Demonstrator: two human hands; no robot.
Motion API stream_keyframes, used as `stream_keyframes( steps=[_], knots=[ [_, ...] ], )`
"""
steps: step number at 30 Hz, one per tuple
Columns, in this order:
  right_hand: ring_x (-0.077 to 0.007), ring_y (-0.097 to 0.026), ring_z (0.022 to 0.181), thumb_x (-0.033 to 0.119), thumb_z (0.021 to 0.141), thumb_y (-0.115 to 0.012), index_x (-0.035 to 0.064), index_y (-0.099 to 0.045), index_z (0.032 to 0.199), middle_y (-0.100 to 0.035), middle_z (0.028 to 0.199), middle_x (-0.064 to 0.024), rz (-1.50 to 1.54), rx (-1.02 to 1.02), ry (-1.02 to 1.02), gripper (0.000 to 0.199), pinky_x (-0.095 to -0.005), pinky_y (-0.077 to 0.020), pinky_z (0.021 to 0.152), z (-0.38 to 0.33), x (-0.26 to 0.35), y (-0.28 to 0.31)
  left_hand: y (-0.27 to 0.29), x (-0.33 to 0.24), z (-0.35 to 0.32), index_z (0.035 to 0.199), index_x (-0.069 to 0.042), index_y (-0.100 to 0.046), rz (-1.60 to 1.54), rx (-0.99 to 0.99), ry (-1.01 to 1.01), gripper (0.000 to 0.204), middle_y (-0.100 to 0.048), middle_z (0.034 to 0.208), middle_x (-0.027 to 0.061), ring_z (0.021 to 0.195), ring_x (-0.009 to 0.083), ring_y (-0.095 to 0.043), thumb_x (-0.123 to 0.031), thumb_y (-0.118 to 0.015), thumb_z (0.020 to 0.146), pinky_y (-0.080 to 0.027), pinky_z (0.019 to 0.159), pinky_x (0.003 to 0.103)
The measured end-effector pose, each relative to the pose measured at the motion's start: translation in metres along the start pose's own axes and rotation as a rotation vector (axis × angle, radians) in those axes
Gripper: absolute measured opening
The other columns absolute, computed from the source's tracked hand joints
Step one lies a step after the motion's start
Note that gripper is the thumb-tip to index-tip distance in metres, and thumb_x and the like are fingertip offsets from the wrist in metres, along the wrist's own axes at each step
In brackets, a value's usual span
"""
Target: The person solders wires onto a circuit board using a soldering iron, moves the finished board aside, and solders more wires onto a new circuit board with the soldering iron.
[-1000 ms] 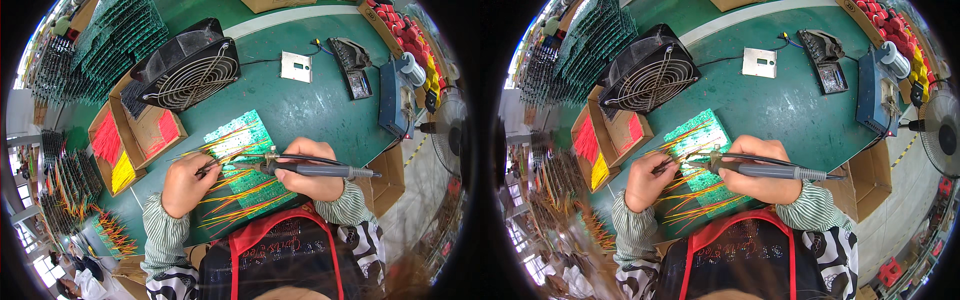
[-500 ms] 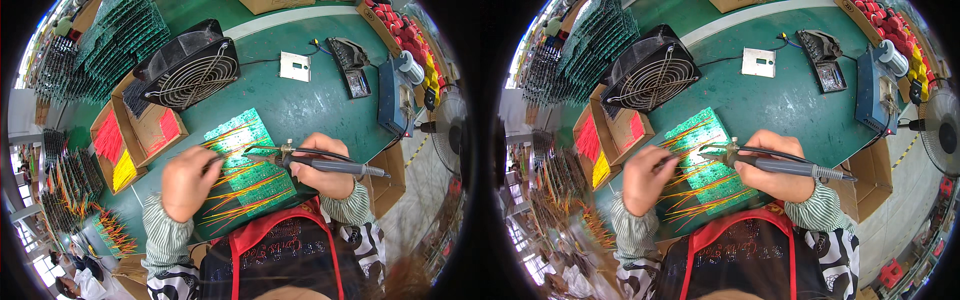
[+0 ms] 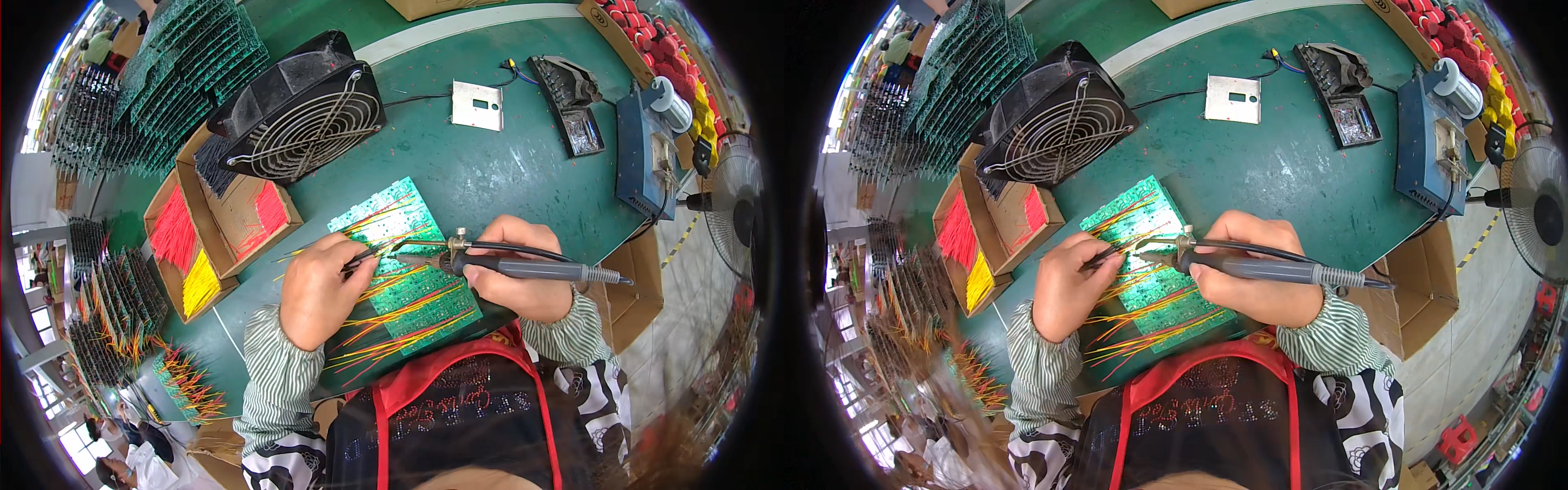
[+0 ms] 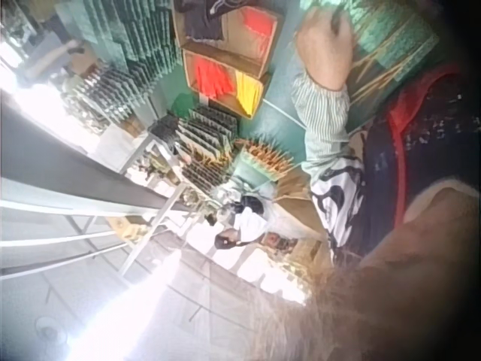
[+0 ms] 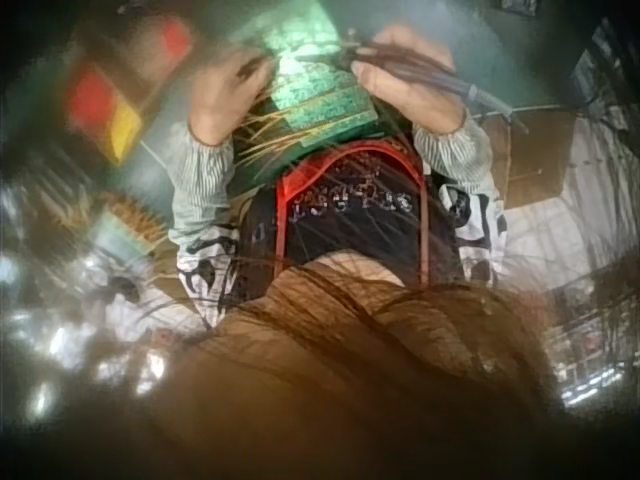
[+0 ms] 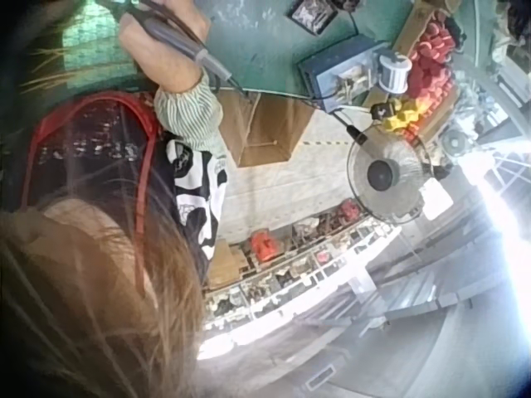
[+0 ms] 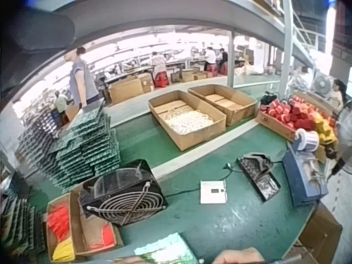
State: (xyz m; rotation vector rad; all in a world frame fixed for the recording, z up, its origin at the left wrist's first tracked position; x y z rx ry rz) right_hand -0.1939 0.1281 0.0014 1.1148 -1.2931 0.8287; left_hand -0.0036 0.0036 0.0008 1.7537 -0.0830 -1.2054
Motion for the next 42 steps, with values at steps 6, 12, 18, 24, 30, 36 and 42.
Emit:
stream_keyframes(
  steps=[6,12,18,24,30,36,42],
  knots=[
    [-0.0037,-0.051,0.053,0.013,0.072,-0.074,0.0026,-0.06,0.077,-0.058,0.06,-0.0011,-0.032,-0.046,0.032,0.018,-0.0225,-0.0412,0.049,-0.001,0.007,0.005,0.001,-0.002,0.0,0.082,0.004,-0.063,0.032,0.025,0.004,0.012,-0.059,0.074,0.0117,0.062,0.0202,-0.058,-0.004,-0.07,0.077,-0.046,0.055,0.029],
    [-0.003,-0.051,0.057,0.013,0.072,-0.073,0.0016,-0.06,0.077,-0.059,0.063,0.0001,-0.028,-0.043,-0.023,0.018,-0.0218,-0.041,0.05,-0.005,0.004,0.014,0.044,-0.017,-0.004,0.081,-0.002,-0.064,0.422,-0.353,-0.174,0.011,-0.061,0.074,0.0105,0.063,0.027,-0.06,-0.005,-0.071,0.073,-0.048,0.057,0.036],
    [-0.0028,-0.051,0.061,0.012,0.072,-0.072,0.0011,-0.059,0.078,-0.06,0.065,0.0001,0.06,-0.072,-0.094,0.017,-0.0216,-0.0414,0.054,-0.008,-0.001,0.019,0.007,-0.028,0.005,0.083,-0.003,-0.065,0.201,-0.097,-0.135,0.011,-0.061,0.076,0.0112,0.069,0.0299,-0.061,-0.009,-0.069,0.075,-0.048,0.061,0.038],
    [-0.0035,-0.052,0.062,0.012,0.072,-0.072,0.0016,-0.06,0.077,-0.059,0.066,-0.0005,0.07,-0.086,-0.121,0.017,-0.0219,-0.0422,0.055,-0.007,-0.002,0.02,-0.011,-0.017,0.014,0.083,0.002,-0.064,0.048,-0.024,-0.131,0.014,-0.059,0.074,0.0111,0.06,0.023,-0.057,-0.006,-0.071,0.075,-0.045,0.054,0.032],
    [-0.0041,-0.052,0.061,0.013,0.072,-0.072,0.0014,-0.06,0.077,-0.059,0.065,-0.0008,0.014,-0.074,-0.107,0.018,-0.0227,-0.0423,0.054,-0.004,-0.003,0.02,-0.011,-0.017,0.017,0.083,0.0,-0.065,0.067,0.035,-0.077,0.013,-0.061,0.077,0.0118,0.069,0.0299,-0.061,-0.012,-0.068,0.077,-0.048,0.061,0.038],
    [-0.0038,-0.052,0.061,0.012,0.072,-0.072,0.001,-0.059,0.077,-0.06,0.066,-0.0009,0.021,-0.085,-0.073,0.018,-0.0222,-0.042,0.054,-0.006,0.003,0.025,-0.012,-0.016,0.017,0.082,0.003,-0.064,0.044,0.011,-0.109,0.013,-0.058,0.072,0.0105,0.059,0.0227,-0.056,-0.006,-0.071,0.074,-0.044,0.055,0.032],
    [-0.0034,-0.051,0.062,0.011,0.072,-0.072,0.0007,-0.06,0.078,-0.06,0.067,-0.0006,0.033,-0.1,-0.118,0.017,-0.0215,-0.0416,0.054,-0.011,0.003,0.033,0.014,-0.024,0.013,0.082,-0.002,-0.065,0.261,-0.15,-0.173,0.009,-0.061,0.077,0.0112,0.069,0.0293,-0.061,-0.01,-0.067,0.078,-0.048,0.061,0.037]
  ],
)
Point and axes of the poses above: each hand's wrist, its own z-axis towards the middle knuckle, its own y-axis out of the back of the hand, x = y × z, the point moved 5 cm from there along z, towards the middle knuckle
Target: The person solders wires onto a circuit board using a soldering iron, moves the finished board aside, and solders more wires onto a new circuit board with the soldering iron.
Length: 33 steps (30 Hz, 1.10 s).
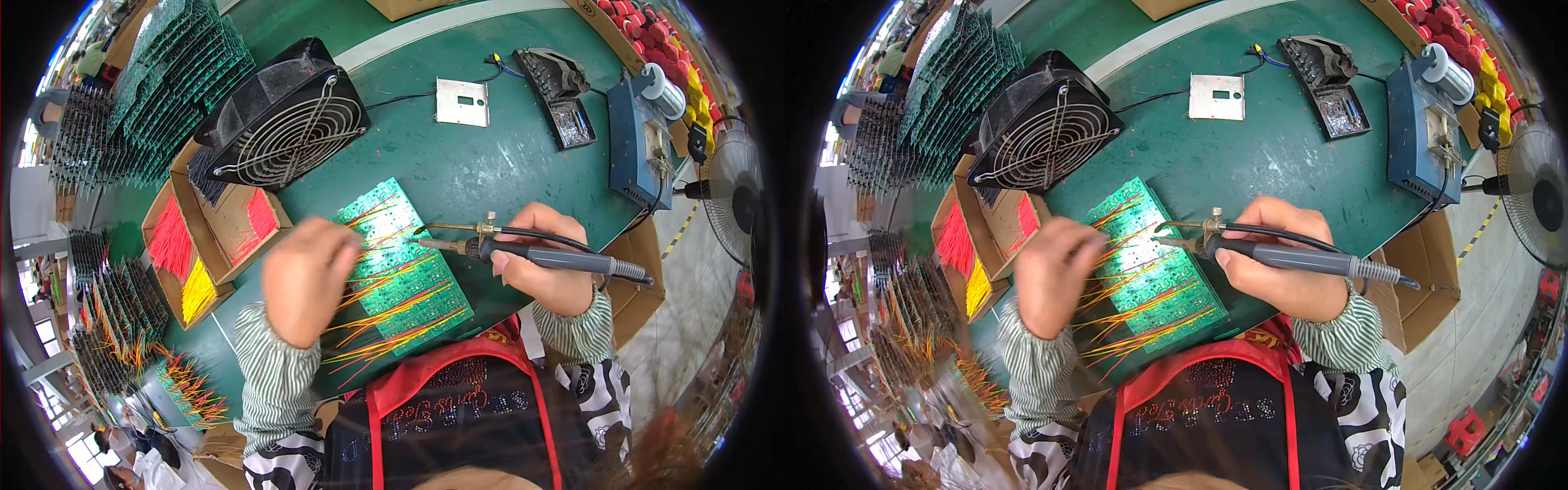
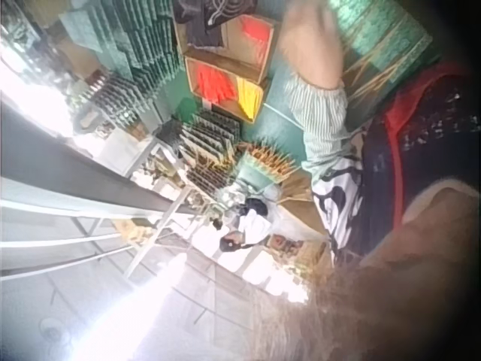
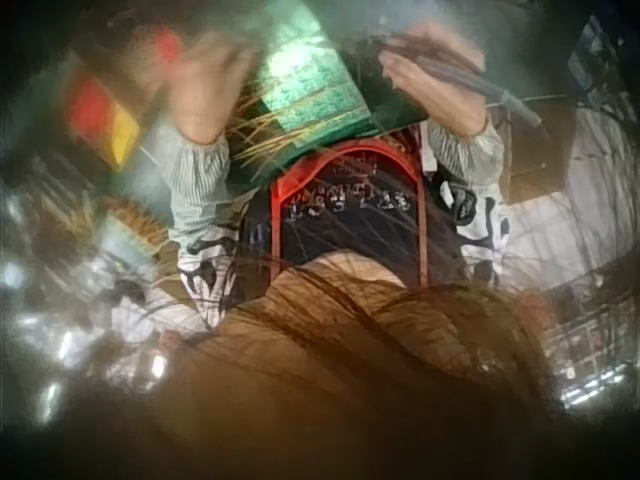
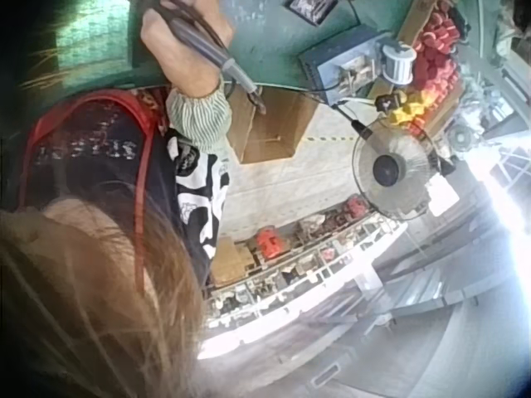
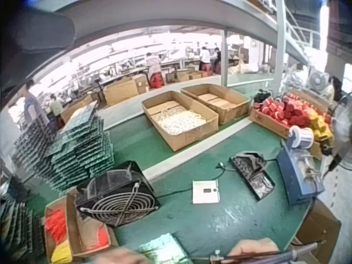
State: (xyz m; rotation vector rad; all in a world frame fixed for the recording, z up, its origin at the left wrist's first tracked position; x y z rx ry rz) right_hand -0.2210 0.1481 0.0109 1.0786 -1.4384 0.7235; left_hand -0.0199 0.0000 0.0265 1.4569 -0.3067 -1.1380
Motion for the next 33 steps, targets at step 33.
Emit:
stream_keyframes(
  steps=[33],
  knots=[
    [-0.0042,-0.051,0.059,0.01,0.072,-0.072,0.0006,-0.059,0.078,-0.06,0.064,-0.0003,0.03,-0.048,0.023,0.017,-0.022,-0.0404,0.052,-0.011,-0.002,0.014,-0.03,-0.017,0.012,0.084,-0.002,-0.065,-0.182,0.16,0.031,0.011,-0.062,0.077,0.0117,0.069,0.0305,-0.061,-0.011,-0.066,0.078,-0.048,0.061,0.038]
  ],
)
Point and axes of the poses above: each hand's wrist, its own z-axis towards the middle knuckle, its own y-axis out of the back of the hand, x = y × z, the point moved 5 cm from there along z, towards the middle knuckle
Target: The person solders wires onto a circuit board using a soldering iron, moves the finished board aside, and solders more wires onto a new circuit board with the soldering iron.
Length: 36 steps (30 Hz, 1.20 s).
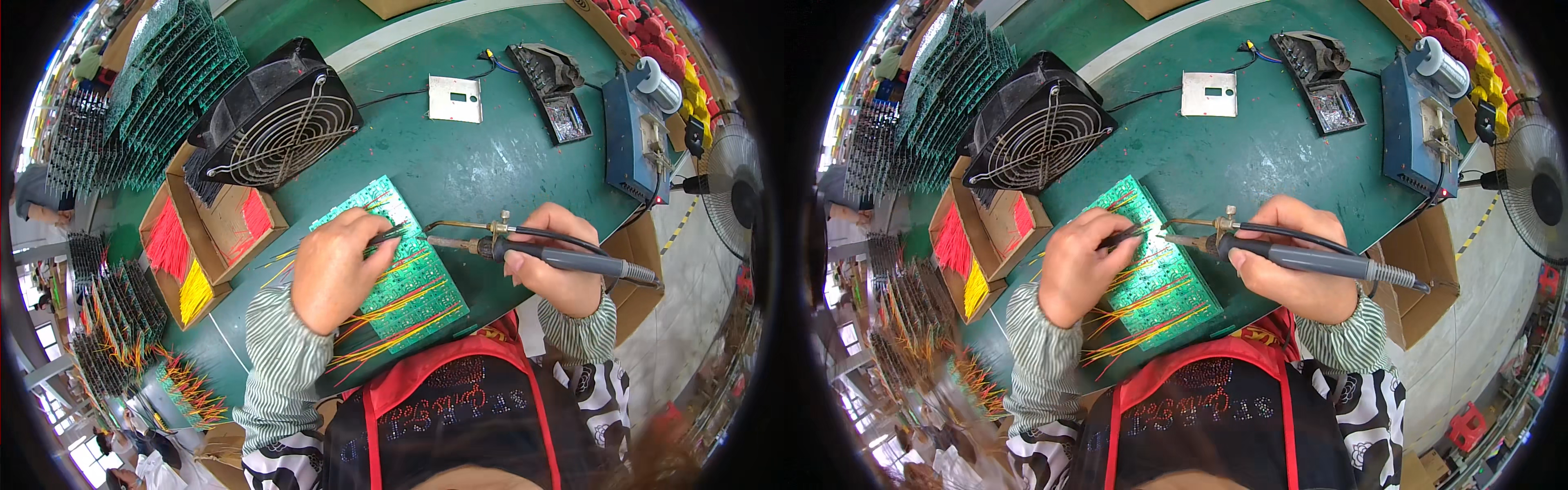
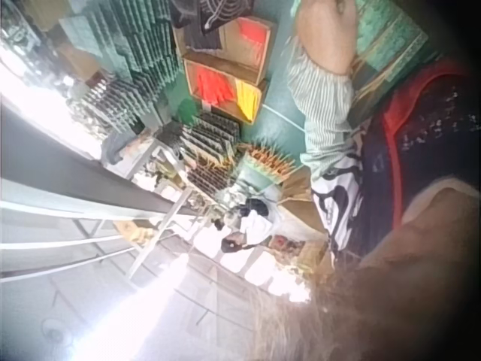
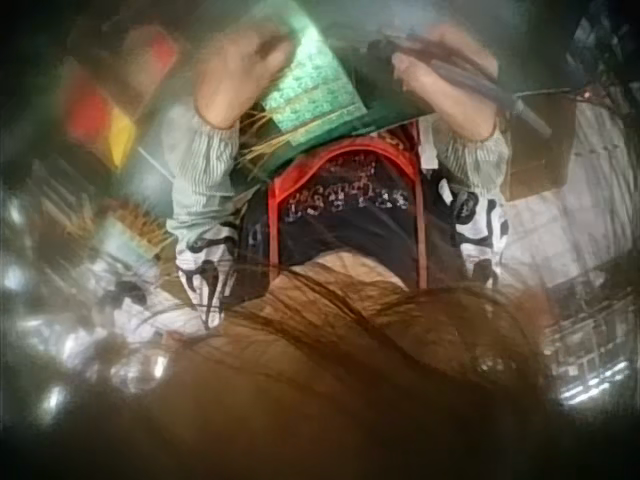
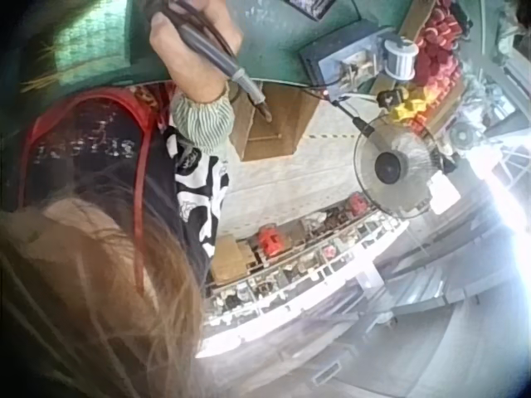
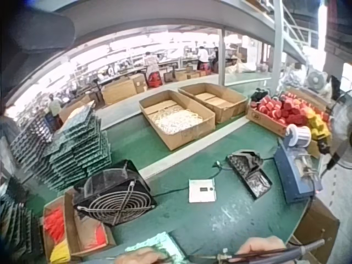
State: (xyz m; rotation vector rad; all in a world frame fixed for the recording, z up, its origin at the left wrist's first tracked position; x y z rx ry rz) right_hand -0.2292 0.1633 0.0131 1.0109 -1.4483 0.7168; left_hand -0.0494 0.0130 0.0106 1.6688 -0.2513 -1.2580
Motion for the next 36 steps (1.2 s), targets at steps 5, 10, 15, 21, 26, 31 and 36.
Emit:
stream_keyframes(
  steps=[5,10,15,21,26,31,36],
  knots=[
    [-0.0042,-0.053,0.056,0.012,0.073,-0.073,0.0016,-0.059,0.078,-0.06,0.063,-0.0007,-0.059,0.057,0.059,0.018,-0.0228,-0.0413,0.049,-0.015,0.0,-0.006,0.047,0.003,-0.029,0.085,-0.003,-0.064,0.31,-0.247,0.012,0.009,-0.063,0.077,0.012,0.07,0.0308,-0.062,-0.007,-0.068,0.078,-0.049,0.062,0.038],
    [-0.0092,-0.056,0.048,0.01,0.071,-0.074,0.0032,-0.058,0.075,-0.058,0.056,-0.0029,-0.156,0.188,0.255,0.018,-0.0255,-0.0428,0.046,-0.017,0.012,-0.032,0.035,0.007,-0.069,0.085,-0.002,-0.065,0.107,-0.061,0.135,0.01,-0.064,0.076,0.0117,0.066,0.0282,-0.062,-0.008,-0.069,0.079,-0.048,0.06,0.036],
    [-0.009,-0.055,0.049,0.01,0.072,-0.072,0.0034,-0.058,0.076,-0.057,0.056,-0.003,-0.106,0.229,0.13,0.016,-0.0261,-0.0424,0.046,-0.017,0.006,-0.051,0.012,0.025,-0.08,0.082,0.0,-0.064,-0.101,0.017,0.216,0.012,-0.063,0.073,0.0124,0.057,0.0253,-0.058,-0.011,-0.07,0.08,-0.046,0.054,0.033],
    [-0.0082,-0.055,0.05,0.011,0.072,-0.072,0.003,-0.057,0.076,-0.057,0.056,-0.0027,-0.053,0.203,0.113,0.017,-0.0256,-0.0431,0.047,-0.016,-0.001,-0.058,0.011,0.025,-0.076,0.081,0.001,-0.064,-0.166,0.026,0.229,0.012,-0.062,0.072,0.0113,0.055,0.0231,-0.056,-0.01,-0.069,0.08,-0.044,0.051,0.033],
    [-0.0083,-0.056,0.05,0.011,0.072,-0.072,0.003,-0.058,0.076,-0.057,0.056,-0.003,-0.053,0.234,0.08,0.017,-0.0256,-0.0437,0.047,-0.013,-0.003,-0.062,0.009,0.031,-0.077,0.081,0.0,-0.063,-0.125,-0.012,0.135,0.012,-0.061,0.072,0.0106,0.055,0.0225,-0.056,-0.01,-0.069,0.078,-0.044,0.051,0.032],
    [-0.0086,-0.056,0.05,0.012,0.071,-0.073,0.0027,-0.058,0.075,-0.058,0.056,-0.0032,-0.096,0.245,0.089,0.018,-0.0256,-0.0437,0.047,-0.011,0.0,-0.061,0.009,0.028,-0.074,0.08,0.0,-0.063,-0.151,0.034,0.21,0.011,-0.061,0.072,0.0102,0.055,0.0228,-0.056,-0.009,-0.069,0.078,-0.044,0.052,0.033],
    [-0.0085,-0.056,0.049,0.011,0.071,-0.073,0.003,-0.058,0.075,-0.058,0.056,-0.0028,-0.094,0.205,0.147,0.017,-0.0255,-0.0427,0.046,-0.011,0.005,-0.053,0.01,0.028,-0.074,0.082,0.0,-0.064,-0.153,0.026,0.185,0.01,-0.061,0.071,0.0101,0.056,0.0224,-0.057,-0.008,-0.069,0.078,-0.045,0.052,0.033]
  ],
)
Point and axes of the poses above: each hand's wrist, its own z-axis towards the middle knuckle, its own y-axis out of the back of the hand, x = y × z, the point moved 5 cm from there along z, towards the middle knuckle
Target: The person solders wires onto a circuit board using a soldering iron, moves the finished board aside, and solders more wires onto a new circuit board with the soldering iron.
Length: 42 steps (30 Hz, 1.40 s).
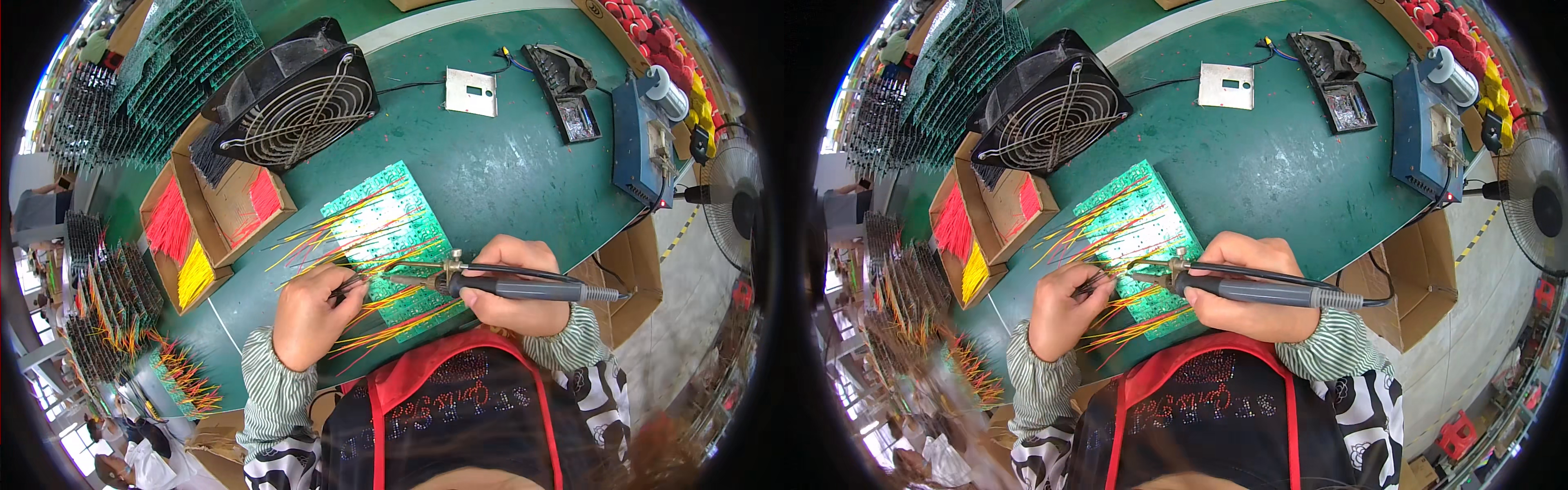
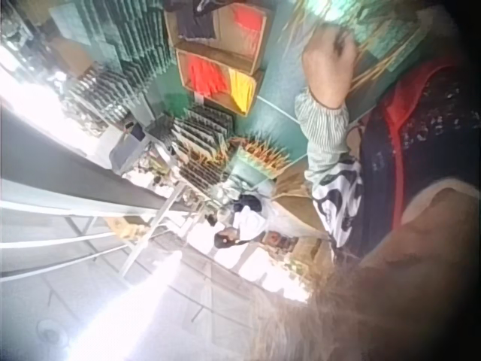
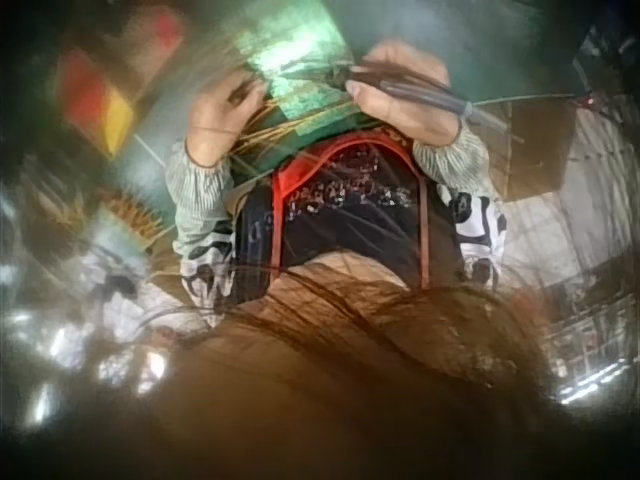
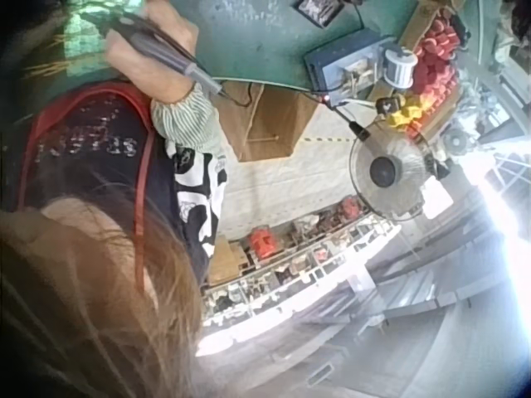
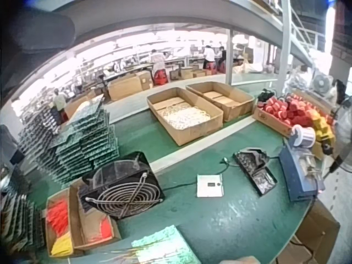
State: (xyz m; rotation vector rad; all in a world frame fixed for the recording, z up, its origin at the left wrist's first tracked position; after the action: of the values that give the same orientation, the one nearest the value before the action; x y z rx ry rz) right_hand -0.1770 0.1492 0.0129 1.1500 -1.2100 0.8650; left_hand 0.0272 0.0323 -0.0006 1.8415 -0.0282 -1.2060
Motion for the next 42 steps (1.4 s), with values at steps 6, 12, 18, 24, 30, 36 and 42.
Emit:
stream_keyframes(
  steps=[6,12,18,24,30,36,42],
  knots=[
    [-0.0086,-0.056,0.05,0.01,0.072,-0.072,0.0031,-0.058,0.075,-0.058,0.057,-0.003,-0.038,-0.035,0.036,0.016,-0.0248,-0.0424,0.047,-0.007,-0.002,0.009,0.03,-0.009,-0.005,0.082,-0.001,-0.065,0.141,-0.146,-0.041,0.009,-0.062,0.075,0.0104,0.061,0.0245,-0.059,-0.006,-0.07,0.077,-0.047,0.054,0.034],
    [-0.008,-0.056,0.052,0.009,0.072,-0.072,0.0027,-0.058,0.076,-0.059,0.059,-0.0028,-0.01,-0.071,0.013,0.016,-0.025,-0.0426,0.047,-0.01,-0.002,0.016,0.016,-0.028,0.0,0.081,-0.003,-0.065,0.186,-0.193,-0.106,0.01,-0.062,0.076,0.0103,0.068,0.0271,-0.062,-0.007,-0.071,0.075,-0.049,0.061,0.036],
    [-0.0076,-0.055,0.051,0.01,0.071,-0.072,0.0028,-0.058,0.076,-0.059,0.059,-0.0028,0.005,-0.078,0.001,0.016,-0.025,-0.0428,0.047,-0.01,-0.01,0.014,-0.013,-0.018,0.012,0.082,-0.001,-0.065,0.1,-0.021,-0.046,0.012,-0.062,0.077,0.0103,0.07,0.0293,-0.061,-0.011,-0.07,0.076,-0.048,0.061,0.037],
    [-0.0077,-0.054,0.05,0.009,0.07,-0.072,0.0029,-0.058,0.075,-0.058,0.057,-0.0024,0.017,-0.063,-0.025,0.016,-0.0251,-0.0423,0.047,-0.006,-0.008,0.01,-0.013,-0.016,0.015,0.082,0.002,-0.065,0.094,-0.025,-0.112,0.012,-0.06,0.074,0.0103,0.058,0.0201,-0.056,-0.006,-0.071,0.076,-0.044,0.052,0.03],
    [-0.0081,-0.055,0.05,0.009,0.07,-0.072,0.0027,-0.058,0.075,-0.058,0.056,-0.0028,-0.006,-0.045,-0.043,0.016,-0.0251,-0.0424,0.046,-0.005,-0.009,0.011,-0.011,-0.018,0.021,0.081,0.001,-0.065,0.088,0.041,-0.105,0.012,-0.06,0.073,0.0102,0.057,0.0198,-0.056,-0.007,-0.072,0.075,-0.044,0.052,0.03],
    [-0.0089,-0.057,0.05,0.009,0.07,-0.073,0.0028,-0.058,0.075,-0.059,0.057,-0.0032,-0.008,-0.093,-0.007,0.017,-0.0251,-0.0435,0.047,-0.009,-0.006,0.02,-0.009,-0.017,0.027,0.079,0.001,-0.065,0.106,0.115,-0.095,0.012,-0.06,0.072,0.01,0.058,0.0199,-0.057,-0.008,-0.071,0.076,-0.045,0.054,0.031],
    [-0.0092,-0.057,0.051,0.01,0.071,-0.073,0.0029,-0.058,0.075,-0.06,0.059,-0.0032,-0.014,-0.104,-0.017,0.017,-0.0251,-0.0441,0.048,-0.014,-0.005,0.025,-0.001,-0.025,0.025,0.08,0.001,-0.065,0.125,0.064,-0.141,0.009,-0.061,0.074,0.011,0.065,0.0231,-0.059,-0.006,-0.069,0.076,-0.047,0.058,0.032]
  ],
)
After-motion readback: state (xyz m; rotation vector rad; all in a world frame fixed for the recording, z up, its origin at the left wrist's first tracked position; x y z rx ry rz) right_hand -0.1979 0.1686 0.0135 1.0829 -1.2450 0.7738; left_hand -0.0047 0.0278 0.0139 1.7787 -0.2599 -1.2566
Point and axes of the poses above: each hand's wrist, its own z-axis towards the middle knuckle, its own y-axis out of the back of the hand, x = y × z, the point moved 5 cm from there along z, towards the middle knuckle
